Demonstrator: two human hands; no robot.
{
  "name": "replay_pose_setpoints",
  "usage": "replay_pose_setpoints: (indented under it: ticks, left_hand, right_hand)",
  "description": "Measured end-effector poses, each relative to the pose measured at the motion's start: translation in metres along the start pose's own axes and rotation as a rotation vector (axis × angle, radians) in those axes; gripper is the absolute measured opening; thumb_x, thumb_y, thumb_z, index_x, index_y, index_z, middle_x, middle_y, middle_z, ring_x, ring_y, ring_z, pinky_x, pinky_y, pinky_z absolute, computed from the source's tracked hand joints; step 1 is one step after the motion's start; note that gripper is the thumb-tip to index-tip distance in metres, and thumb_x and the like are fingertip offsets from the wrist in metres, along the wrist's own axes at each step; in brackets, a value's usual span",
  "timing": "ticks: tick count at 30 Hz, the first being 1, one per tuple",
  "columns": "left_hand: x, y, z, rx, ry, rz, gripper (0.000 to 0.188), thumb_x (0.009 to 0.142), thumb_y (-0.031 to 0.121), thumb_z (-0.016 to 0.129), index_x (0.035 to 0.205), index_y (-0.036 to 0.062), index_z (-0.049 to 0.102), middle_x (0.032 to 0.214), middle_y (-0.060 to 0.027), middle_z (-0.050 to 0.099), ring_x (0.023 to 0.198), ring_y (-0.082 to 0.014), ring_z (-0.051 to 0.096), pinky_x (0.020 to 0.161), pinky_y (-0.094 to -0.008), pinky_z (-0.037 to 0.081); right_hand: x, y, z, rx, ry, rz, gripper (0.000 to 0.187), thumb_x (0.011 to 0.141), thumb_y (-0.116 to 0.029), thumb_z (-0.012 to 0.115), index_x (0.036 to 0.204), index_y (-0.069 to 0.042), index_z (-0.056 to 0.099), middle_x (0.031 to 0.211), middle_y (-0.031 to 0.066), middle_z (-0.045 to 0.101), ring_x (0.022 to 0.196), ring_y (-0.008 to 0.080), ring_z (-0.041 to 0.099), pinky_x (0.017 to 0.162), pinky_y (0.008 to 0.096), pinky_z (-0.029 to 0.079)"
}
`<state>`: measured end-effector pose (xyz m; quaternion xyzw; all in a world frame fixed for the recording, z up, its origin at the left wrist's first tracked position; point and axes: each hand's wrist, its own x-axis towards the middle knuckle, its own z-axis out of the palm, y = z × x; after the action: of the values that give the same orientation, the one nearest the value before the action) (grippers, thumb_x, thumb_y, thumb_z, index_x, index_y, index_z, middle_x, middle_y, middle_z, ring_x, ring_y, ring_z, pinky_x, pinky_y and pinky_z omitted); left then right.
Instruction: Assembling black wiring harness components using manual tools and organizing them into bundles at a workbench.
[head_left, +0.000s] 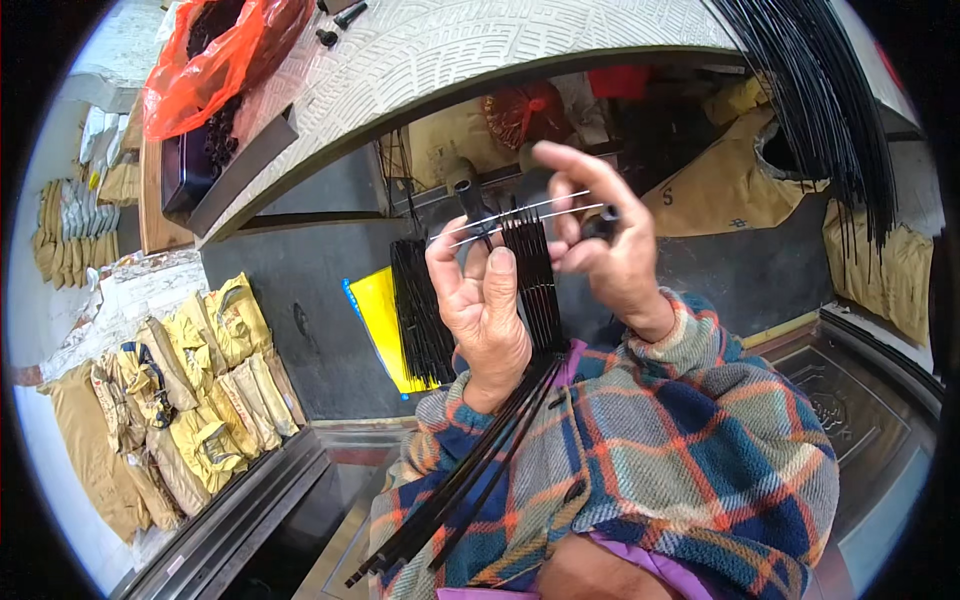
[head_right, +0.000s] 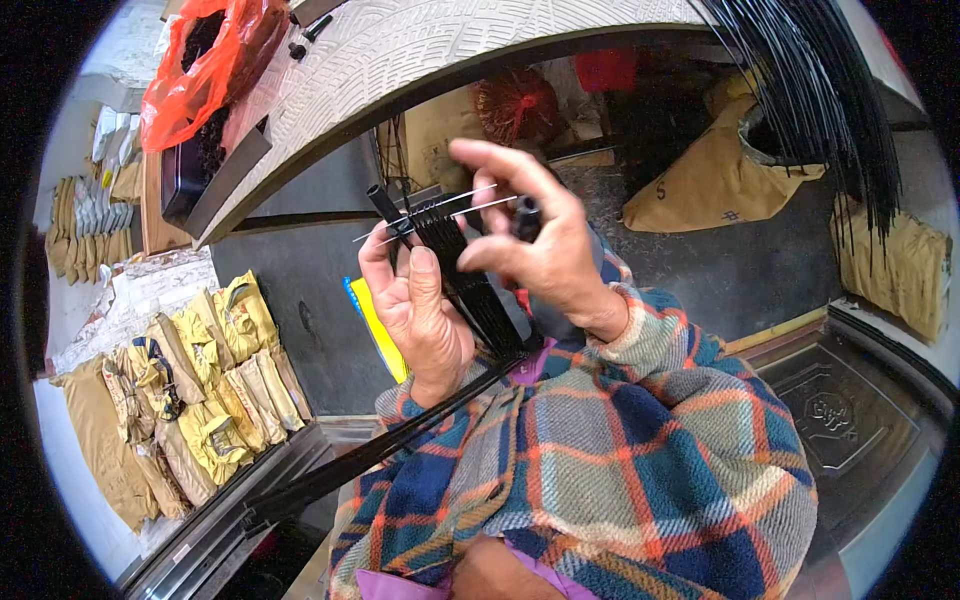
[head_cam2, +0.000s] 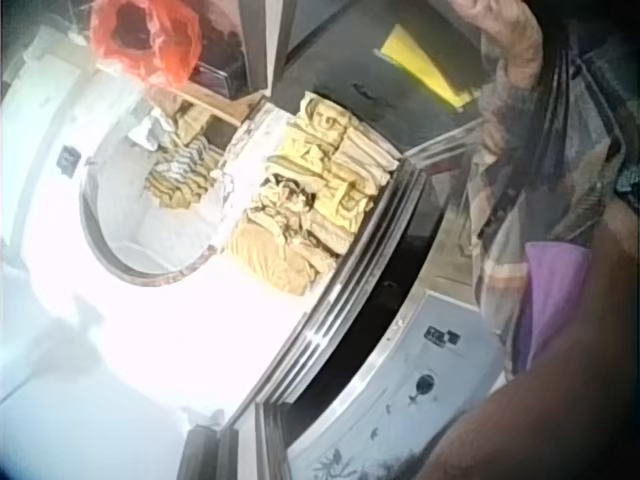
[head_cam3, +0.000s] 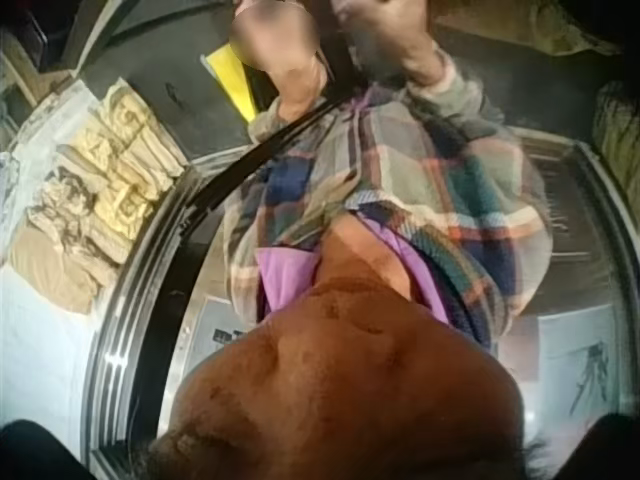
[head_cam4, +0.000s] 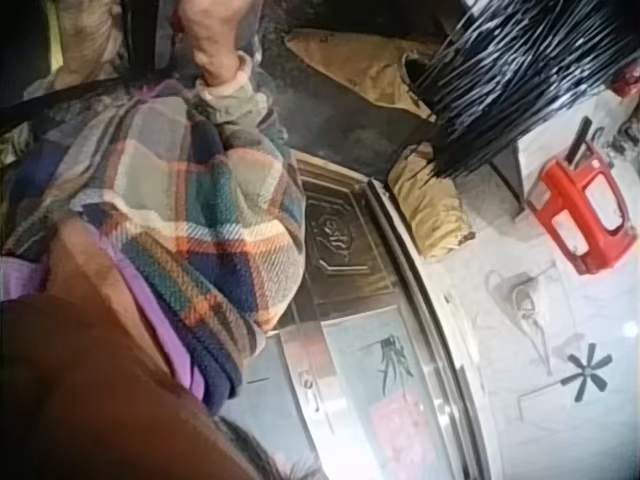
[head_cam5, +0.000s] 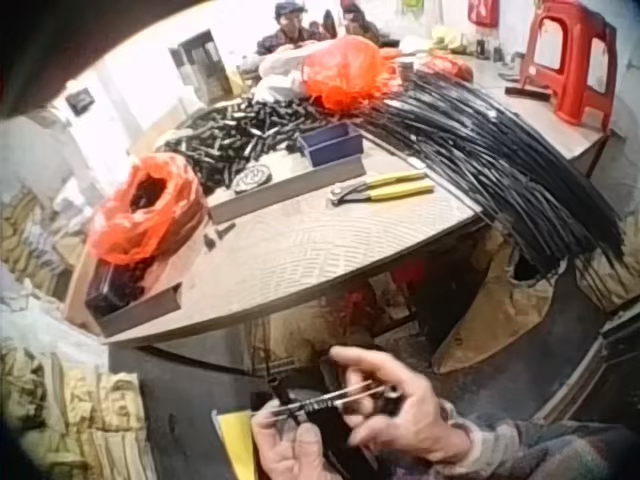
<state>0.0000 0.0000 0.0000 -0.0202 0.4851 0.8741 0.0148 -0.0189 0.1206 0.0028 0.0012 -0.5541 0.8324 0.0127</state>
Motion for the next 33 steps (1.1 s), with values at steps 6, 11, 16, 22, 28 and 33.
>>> replay_pose_setpoints:
  ticks: [6, 11, 16, 22, 28, 33]
  left_hand:
    - [0.013, 0.022, -0.010, -0.013, -0.012, -0.074, 0.031, 0.081, -0.001, 0.057, 0.108, 0.0026, 0.043, 0.102, -0.0065, 0.053, 0.094, -0.0124, 0.051, 0.086, -0.0266, 0.040]
    - [0.027, 0.044, -0.031, 0.016, -0.158, -0.121, 0.028, 0.075, 0.003, 0.068, 0.095, 0.0036, 0.049, 0.091, -0.0037, 0.054, 0.083, -0.0109, 0.054, 0.076, -0.0251, 0.044]
    - [0.030, 0.044, -0.042, 0.094, -0.130, -0.103, 0.023, 0.072, -0.001, 0.069, 0.089, 0.0006, 0.054, 0.088, -0.0031, 0.054, 0.080, -0.0108, 0.056, 0.071, -0.0226, 0.047]
    - [0.027, 0.039, -0.043, 0.079, -0.100, -0.109, 0.027, 0.076, 0.004, 0.067, 0.100, -0.0013, 0.055, 0.092, -0.0059, 0.059, 0.079, -0.0114, 0.057, 0.069, -0.0221, 0.047]
    - [0.023, 0.037, -0.041, -0.010, -0.125, -0.069, 0.026, 0.080, 0.007, 0.064, 0.103, -0.0013, 0.054, 0.095, -0.0082, 0.060, 0.082, -0.0128, 0.058, 0.071, -0.0244, 0.048]
    - [0.021, 0.036, -0.041, 0.008, -0.051, -0.014, 0.027, 0.079, 0.006, 0.064, 0.103, -0.0011, 0.054, 0.095, -0.0084, 0.060, 0.083, -0.0137, 0.058, 0.074, -0.0258, 0.048]
  right_hand:
    - [0.009, 0.007, 0.004, -0.153, -0.205, -0.029, 0.019, 0.070, -0.008, 0.070, 0.086, 0.001, 0.064, 0.078, 0.0033, 0.054, 0.071, 0.0081, 0.046, 0.060, 0.0222, 0.036]
    - [0.009, 0.000, 0.013, -0.095, -0.260, 0.086, 0.015, 0.072, -0.009, 0.068, 0.083, 0.002, 0.065, 0.075, 0.0043, 0.060, 0.069, 0.0092, 0.053, 0.062, 0.0228, 0.041]
    - [0.005, -0.001, 0.017, -0.139, -0.223, 0.034, 0.015, 0.072, -0.005, 0.069, 0.085, 0.001, 0.066, 0.074, 0.0038, 0.060, 0.069, 0.0074, 0.053, 0.060, 0.0211, 0.041]
    - [0.004, 0.013, 0.025, 0.044, -0.130, 0.077, 0.027, 0.073, -0.005, 0.069, 0.094, 0.000, 0.052, 0.087, 0.0004, 0.056, 0.077, 0.0057, 0.055, 0.064, 0.0196, 0.044]
    - [0.009, 0.009, 0.019, -0.098, -0.288, 0.027, 0.018, 0.075, -0.009, 0.068, 0.087, 0.001, 0.059, 0.079, 0.0009, 0.057, 0.075, 0.0065, 0.053, 0.064, 0.0214, 0.042]
    - [0.009, 0.007, 0.018, -0.184, -0.285, -0.064, 0.017, 0.078, -0.011, 0.066, 0.089, 0.002, 0.062, 0.078, 0.0018, 0.059, 0.073, 0.0076, 0.054, 0.064, 0.0212, 0.042]
